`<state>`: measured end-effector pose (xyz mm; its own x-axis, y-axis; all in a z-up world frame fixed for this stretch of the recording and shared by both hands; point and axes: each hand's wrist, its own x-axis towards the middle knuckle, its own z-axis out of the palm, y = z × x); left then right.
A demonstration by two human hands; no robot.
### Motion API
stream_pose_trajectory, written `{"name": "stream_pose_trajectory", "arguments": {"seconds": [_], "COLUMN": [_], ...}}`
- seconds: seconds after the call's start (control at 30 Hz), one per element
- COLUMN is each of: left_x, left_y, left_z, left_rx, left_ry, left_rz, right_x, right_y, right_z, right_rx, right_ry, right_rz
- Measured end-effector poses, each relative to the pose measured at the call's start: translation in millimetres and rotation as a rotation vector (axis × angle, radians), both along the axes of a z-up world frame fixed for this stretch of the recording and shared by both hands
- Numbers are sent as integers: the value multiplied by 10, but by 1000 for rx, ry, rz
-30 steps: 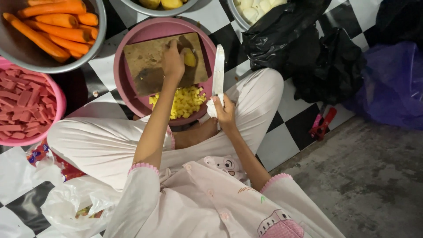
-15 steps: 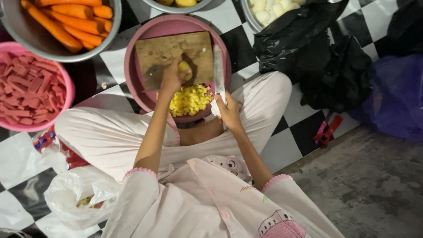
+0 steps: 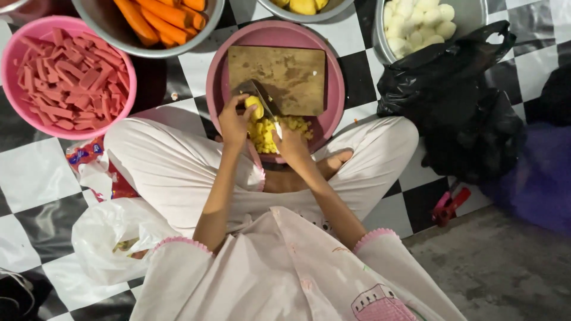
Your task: Dicing boiled potatoes into small cubes on a wooden cutting board while sitting on the floor.
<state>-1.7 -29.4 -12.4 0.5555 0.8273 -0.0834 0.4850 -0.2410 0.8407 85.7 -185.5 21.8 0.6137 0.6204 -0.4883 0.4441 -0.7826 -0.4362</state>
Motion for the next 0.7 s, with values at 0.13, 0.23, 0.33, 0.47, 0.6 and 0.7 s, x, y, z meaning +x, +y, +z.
{"name": "stream_pose_trajectory", "arguments": {"seconds": [0.13,0.23,0.33,0.47,0.6,0.7], "left_x": [-26,18,73,84,62,55], "left_y": [-57,-21,6,-15,3,9], "left_z": [95,14,-30,-40,-51,-100], "left_rx": [-20,-23,-39,-37,-59,-95], "left_ry": [-138,-195,-215,-234,-228,-198], "left_rz": [55,92,92,65,69,74], "right_x": [-94,-104,-29,1,-12,-68], "right_y": [86,104,110,93,82,121], "right_z": [-61,-131,-271,-326,-221,78], "right_rx": [73,115,159,89,54,120], "right_ry": [23,-2,-60,-40,-54,-81], "right_rz": [-32,-66,-11,-18,0,-37]}}
